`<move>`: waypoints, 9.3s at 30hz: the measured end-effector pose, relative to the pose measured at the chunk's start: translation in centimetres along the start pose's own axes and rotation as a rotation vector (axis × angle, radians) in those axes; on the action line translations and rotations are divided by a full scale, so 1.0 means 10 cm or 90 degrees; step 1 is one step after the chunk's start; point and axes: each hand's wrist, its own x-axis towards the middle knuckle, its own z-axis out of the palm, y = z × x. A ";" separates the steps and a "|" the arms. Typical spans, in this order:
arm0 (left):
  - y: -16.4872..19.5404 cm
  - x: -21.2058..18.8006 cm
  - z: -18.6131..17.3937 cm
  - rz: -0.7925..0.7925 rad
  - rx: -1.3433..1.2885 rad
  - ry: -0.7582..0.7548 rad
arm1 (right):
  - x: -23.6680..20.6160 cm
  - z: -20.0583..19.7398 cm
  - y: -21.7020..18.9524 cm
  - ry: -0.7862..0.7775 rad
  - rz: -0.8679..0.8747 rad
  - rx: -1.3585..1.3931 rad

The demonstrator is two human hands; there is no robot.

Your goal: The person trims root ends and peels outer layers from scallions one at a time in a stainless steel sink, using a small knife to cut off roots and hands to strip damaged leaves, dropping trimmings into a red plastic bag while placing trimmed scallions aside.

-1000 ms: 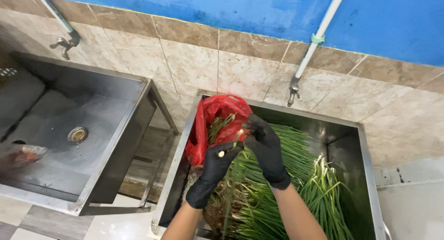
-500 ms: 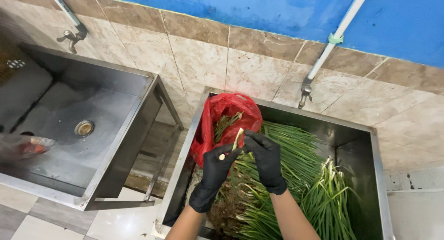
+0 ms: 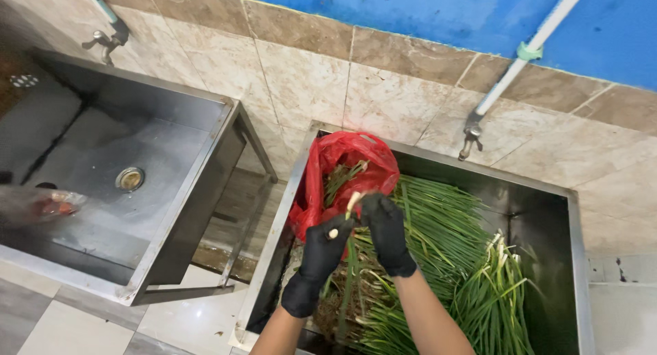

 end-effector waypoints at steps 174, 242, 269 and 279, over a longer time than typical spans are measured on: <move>0.08 -0.33 -0.70 -0.085 -0.173 0.279 | 0.21 -0.31 0.79 -0.165 0.249 -0.129; 0.04 -0.50 0.42 -0.020 -0.073 -0.030 | -0.60 0.00 -0.44 0.142 -0.215 -0.441; 0.39 0.61 -0.24 -0.132 -0.435 0.006 | -0.11 0.37 -0.88 -0.409 0.198 -0.274; 0.61 0.63 -0.05 -0.129 -0.471 0.034 | -0.24 0.40 -0.78 -0.385 0.023 -0.301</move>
